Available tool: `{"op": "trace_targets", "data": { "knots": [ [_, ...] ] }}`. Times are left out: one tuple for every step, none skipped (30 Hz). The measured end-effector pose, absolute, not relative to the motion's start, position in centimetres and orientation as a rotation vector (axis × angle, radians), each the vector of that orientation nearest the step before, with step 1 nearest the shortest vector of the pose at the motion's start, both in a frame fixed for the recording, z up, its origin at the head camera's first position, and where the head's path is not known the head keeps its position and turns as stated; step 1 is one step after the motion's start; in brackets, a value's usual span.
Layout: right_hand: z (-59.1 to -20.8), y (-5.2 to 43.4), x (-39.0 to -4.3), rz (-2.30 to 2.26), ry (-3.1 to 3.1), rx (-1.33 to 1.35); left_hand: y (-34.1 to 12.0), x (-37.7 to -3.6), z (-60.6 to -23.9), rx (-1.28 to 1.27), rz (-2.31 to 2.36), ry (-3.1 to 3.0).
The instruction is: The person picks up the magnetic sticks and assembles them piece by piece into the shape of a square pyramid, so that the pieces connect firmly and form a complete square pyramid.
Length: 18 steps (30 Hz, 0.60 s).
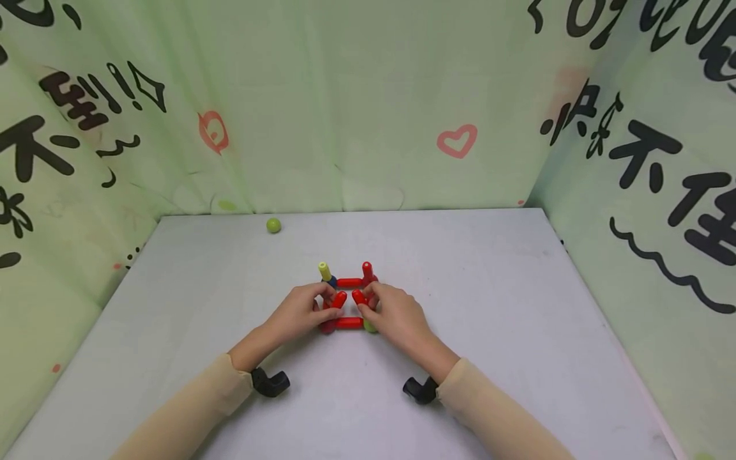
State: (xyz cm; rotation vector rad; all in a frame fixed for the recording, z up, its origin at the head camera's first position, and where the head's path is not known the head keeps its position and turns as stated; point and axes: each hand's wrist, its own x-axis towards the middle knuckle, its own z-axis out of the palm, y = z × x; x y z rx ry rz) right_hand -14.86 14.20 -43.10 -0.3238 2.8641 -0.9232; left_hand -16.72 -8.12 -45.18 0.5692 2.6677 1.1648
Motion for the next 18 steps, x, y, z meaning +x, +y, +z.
{"op": "trace_targets", "data": {
  "knots": [
    [-43.1, 14.3, -14.9, -0.940, 2.858, -0.315, -8.2, -16.7, -45.2, 0.566, 1.180, 2.666],
    [-43.0, 14.4, -15.0, -0.961, 2.854, -0.306, -8.3, -16.8, -45.2, 0.554, 1.204, 2.663],
    [-42.9, 14.6, -15.1, -0.982, 2.854, -0.293, -8.4, -16.8, -45.2, 0.538, 1.239, 2.661],
    [-42.9, 14.8, -15.3, -1.008, 2.859, -0.281, -8.5, -16.8, -45.2, 0.519, 1.289, 2.657],
    [-42.8, 15.0, -15.5, -1.038, 2.868, -0.271, -8.6, -16.9, -45.2, 0.498, 1.346, 2.658],
    [-42.7, 15.2, -15.8, -1.072, 2.878, -0.259, -8.7, -17.0, -45.1, 0.471, 1.411, 2.659],
    [-42.6, 15.4, -16.2, -1.101, 2.892, -0.250, -8.8, -17.1, -45.1, 0.441, 1.475, 2.662],
    [-42.6, 15.6, -16.6, -1.131, 2.905, -0.240, -8.9, -17.3, -45.0, 0.410, 1.536, 2.665],
    [-42.5, 15.7, -17.0, -1.159, 2.912, -0.232, -8.9, -17.5, -44.9, 0.387, 1.588, 2.669],
    [-42.5, 15.8, -17.5, -1.190, 2.913, -0.228, -9.0, -17.7, -44.9, 0.366, 1.627, 2.673],
    [-42.4, 15.8, -17.8, -1.218, 2.906, -0.224, -9.0, -17.9, -44.9, 0.349, 1.649, 2.678],
    [-42.4, 15.8, -18.2, -1.241, 2.895, -0.222, -9.0, -18.1, -44.9, 0.332, 1.662, 2.679],
    [-42.4, 15.8, -18.5, -1.255, 2.883, -0.225, -9.0, -18.3, -45.0, 0.321, 1.667, 2.675],
    [-42.4, 15.7, -18.8, -1.263, 2.866, -0.234, -8.9, -18.5, -45.1, 0.315, 1.665, 2.668],
    [-42.5, 15.7, -19.0, -1.263, 2.849, -0.246, -8.9, -18.6, -45.2, 0.310, 1.660, 2.659],
    [-42.5, 15.6, -19.1, -1.260, 2.837, -0.257, -8.8, -18.7, -45.3, 0.307, 1.656, 2.651],
    [-42.5, 15.5, -19.3, -1.250, 2.828, -0.263, -8.7, -18.8, -45.4, 0.307, 1.655, 2.643],
    [-42.6, 15.4, -19.3, -1.240, 2.821, -0.268, -8.7, -18.8, -45.4, 0.306, 1.658, 2.639]
  ]
}}
